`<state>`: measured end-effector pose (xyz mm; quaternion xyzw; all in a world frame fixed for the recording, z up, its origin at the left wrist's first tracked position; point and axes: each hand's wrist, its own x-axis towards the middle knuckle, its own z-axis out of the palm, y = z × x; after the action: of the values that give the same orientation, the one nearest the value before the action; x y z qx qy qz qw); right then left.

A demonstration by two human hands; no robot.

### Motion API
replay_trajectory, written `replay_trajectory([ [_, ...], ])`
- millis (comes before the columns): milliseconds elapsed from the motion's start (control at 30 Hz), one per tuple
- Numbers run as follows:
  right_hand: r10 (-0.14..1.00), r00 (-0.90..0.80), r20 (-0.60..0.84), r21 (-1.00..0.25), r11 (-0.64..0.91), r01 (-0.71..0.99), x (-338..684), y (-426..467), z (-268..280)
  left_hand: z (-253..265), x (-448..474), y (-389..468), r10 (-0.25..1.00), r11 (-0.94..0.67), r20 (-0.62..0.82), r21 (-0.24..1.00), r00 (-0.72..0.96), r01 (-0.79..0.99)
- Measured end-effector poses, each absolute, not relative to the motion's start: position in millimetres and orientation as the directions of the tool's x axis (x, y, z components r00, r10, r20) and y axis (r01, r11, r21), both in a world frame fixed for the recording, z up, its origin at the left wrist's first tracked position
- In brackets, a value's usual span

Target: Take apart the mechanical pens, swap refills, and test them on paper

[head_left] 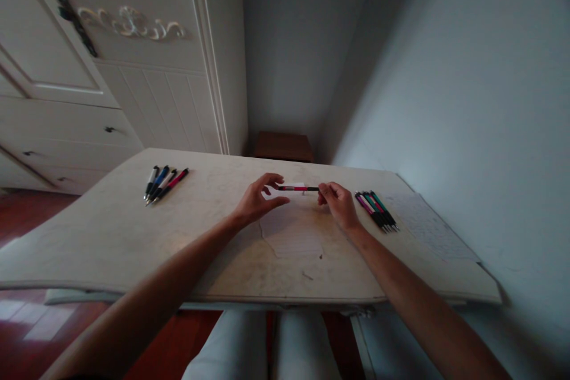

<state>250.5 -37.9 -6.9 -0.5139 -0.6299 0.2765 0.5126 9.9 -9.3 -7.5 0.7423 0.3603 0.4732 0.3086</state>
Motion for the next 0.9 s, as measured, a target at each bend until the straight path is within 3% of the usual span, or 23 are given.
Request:
replay_trajectory([
  [100,0.927,0.046,0.371,-0.885,0.339,0.318,250.7,-36.6,-8.2,-8.7,9.9,-7.4,0.871,-0.485,0.426,0.828,0.245,0.281],
  [233,0.931,0.040,0.364,-0.901,0.341,0.268,251.5,-34.2,-12.5,-7.0,7.8,-3.9,0.877,-0.462,0.366,0.819,0.311,0.340],
  [567,0.926,0.023,0.376,-0.890,0.354,0.288,254.4,-33.2,-13.1,-3.9,6.2,-6.9,0.872,-0.463,0.401,0.863,0.280,0.204],
  [733,0.928,0.027,0.370,-0.894,0.349,0.280,252.2,-33.9,-12.5,-0.8,6.9,-7.2,0.897,-0.411,0.317,0.855,0.309,0.317],
  [900,0.926,0.057,0.373,-0.881,0.334,0.335,254.4,-31.8,-11.6,-0.1,6.2,-5.1,0.875,-0.471,0.395,0.827,0.281,0.305],
])
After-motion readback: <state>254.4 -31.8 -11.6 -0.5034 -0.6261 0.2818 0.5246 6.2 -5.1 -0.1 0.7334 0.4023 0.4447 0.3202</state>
